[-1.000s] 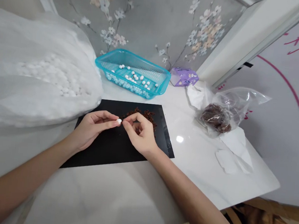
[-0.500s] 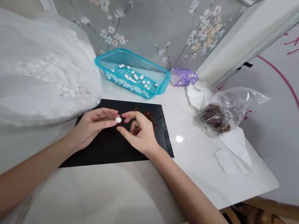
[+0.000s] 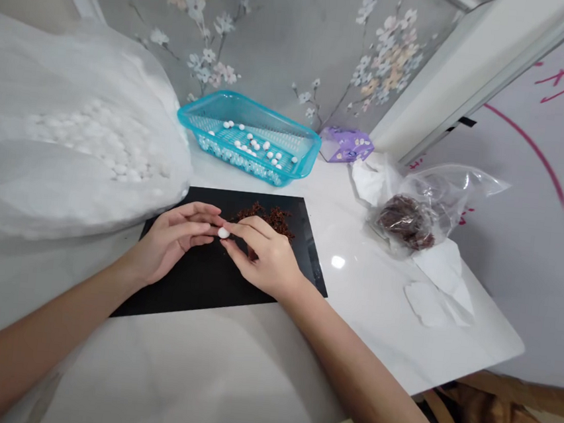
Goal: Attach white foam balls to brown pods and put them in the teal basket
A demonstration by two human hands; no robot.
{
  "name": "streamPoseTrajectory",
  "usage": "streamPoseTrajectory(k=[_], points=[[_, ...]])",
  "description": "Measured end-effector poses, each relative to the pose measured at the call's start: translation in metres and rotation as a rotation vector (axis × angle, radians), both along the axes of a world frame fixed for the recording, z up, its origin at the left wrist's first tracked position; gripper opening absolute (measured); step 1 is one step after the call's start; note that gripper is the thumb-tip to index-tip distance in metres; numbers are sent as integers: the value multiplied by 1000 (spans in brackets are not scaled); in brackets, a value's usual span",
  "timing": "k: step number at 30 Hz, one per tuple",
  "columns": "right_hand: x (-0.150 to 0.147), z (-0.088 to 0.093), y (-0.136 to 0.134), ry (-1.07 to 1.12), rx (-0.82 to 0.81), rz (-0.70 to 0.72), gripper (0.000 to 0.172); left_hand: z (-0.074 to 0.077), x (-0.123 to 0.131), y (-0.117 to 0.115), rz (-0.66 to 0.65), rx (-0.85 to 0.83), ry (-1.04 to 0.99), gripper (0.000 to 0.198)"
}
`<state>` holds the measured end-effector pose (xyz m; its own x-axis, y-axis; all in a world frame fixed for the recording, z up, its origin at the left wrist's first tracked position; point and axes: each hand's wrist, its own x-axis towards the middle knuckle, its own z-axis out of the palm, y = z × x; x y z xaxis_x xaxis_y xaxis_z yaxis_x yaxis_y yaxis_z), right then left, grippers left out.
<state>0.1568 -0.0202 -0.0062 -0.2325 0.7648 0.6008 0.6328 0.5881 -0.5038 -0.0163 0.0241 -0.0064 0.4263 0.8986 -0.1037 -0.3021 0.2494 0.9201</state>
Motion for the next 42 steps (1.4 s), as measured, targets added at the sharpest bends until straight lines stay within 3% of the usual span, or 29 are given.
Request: streamPoseTrajectory(k=[3,6,11,14,18,21,24,26,29,35,40,42], points=[[1,-3,4,36,0,-12,13,1,0,1,19,-56,-81,19],[8,-1,21,87,-18,-112,6,1,-1,3,32,-104,-129,19],[33,21,84,152,-87,-320,12,3,-3,2,11,-147,-174,22],[47,39,125,1,-111,-467,14,3,-5,2,5,-164,-193,22],[28,53,150,-40,-90,-485,23,2,-7,2,7,-194,-220,21],[-25,54,143,-54,-23,-354,18,2,-7,4,17,-246,-245,21],[-90,52,130,-379,-85,38,22,3,-9,5,84,-315,-323,13],[-126,49,129,-524,-153,100,25,3,-10,6,201,-342,-369,10],[-155,48,134,-551,-168,122,13,3,-14,8,296,-357,-354,11],[-137,51,129,-447,-108,113,22,3,-16,16,225,-219,-176,16],[-88,51,92,94,-24,53,13,8,-7,16,146,-209,-180,13],[-65,43,73,254,-86,32,11,8,-3,14,96,-209,-174,11]])
